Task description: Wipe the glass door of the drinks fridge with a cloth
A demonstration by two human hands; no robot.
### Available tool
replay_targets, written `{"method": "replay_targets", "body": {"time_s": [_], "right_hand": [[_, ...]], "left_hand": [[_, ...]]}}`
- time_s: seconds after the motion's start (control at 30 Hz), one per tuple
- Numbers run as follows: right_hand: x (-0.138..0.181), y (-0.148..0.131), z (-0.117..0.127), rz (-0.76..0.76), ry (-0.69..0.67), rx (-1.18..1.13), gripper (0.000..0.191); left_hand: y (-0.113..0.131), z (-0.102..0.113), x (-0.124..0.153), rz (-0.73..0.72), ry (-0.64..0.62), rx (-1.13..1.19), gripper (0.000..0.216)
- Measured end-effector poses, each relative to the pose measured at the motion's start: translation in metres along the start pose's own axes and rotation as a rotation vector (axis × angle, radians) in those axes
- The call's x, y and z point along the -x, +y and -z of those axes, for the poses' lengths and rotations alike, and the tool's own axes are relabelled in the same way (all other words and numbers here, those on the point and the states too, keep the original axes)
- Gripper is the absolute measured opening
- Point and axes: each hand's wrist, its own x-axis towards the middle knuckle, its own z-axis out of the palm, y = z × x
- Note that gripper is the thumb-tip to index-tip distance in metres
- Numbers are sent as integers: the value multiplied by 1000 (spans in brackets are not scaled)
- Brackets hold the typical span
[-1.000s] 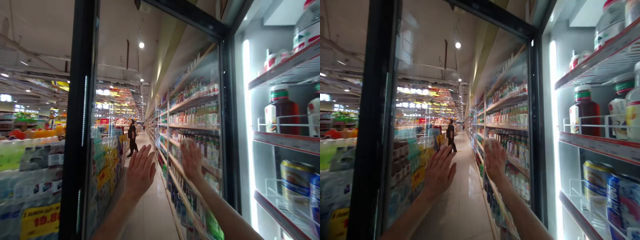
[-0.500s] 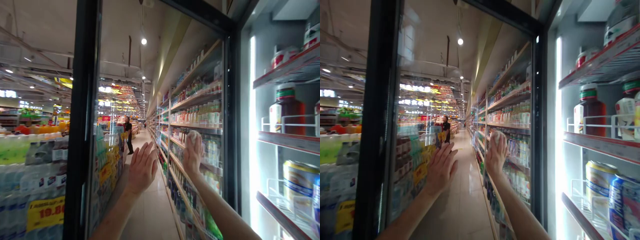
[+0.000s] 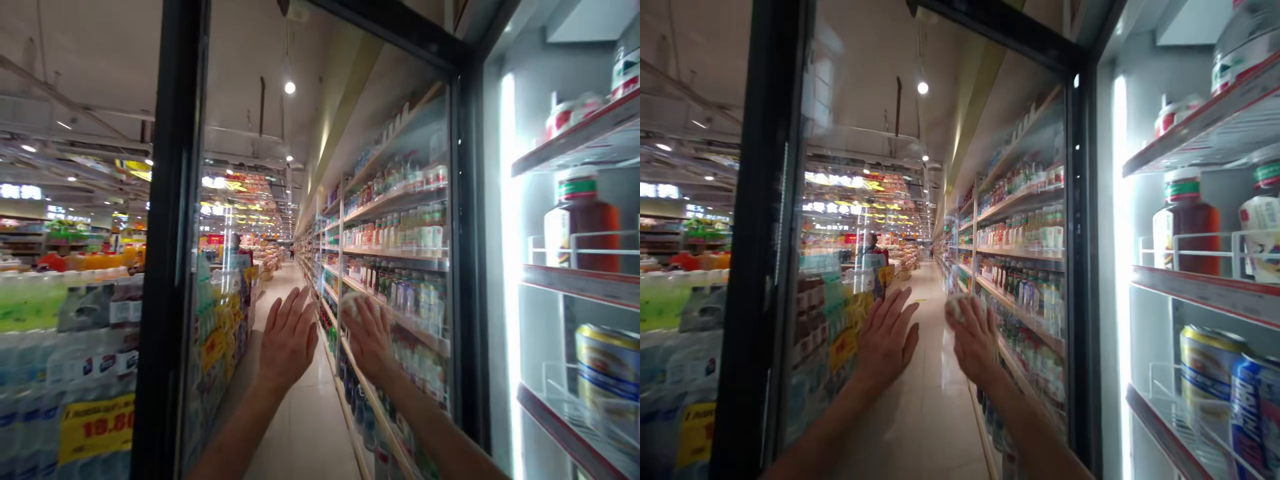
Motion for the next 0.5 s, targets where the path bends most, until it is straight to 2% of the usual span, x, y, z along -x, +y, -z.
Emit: {"method": "replay_targets", "body": {"time_s": [0.1,0.13,0.17,0.27,0.3,0.33,0.43,0.47,0.5], "right_hand": [[-4,12,-1,-361,203,73,55],[-5,13,-2,-411,228,75,55],[-6,12,-2,-379,207,59,55],[-3,5,-3,-71,27,-14,57],[-2,4,-4,-45,12,-15,58],[-3,4,-4,-96,46,1,57],[-6,4,-4,-407,230,68,54],[-7,3,-4,-408,231,61,54],[-8,1,-4,-335,194,40,54]], "left_hand": [[0,-1,0,0,-4,-9,30],[0,-1,0,1,-8,-11,30],[-1,-1,0,3,-10,-11,30],[0,-1,1,7,-16,-5,31],[0,-1,1,8,-24,-6,33],[1,-1,2,14,-36,-11,35],[6,-1,6,34,-76,-38,45],[7,-2,7,39,-80,-46,47],[8,-2,8,41,-82,-52,49]]}}
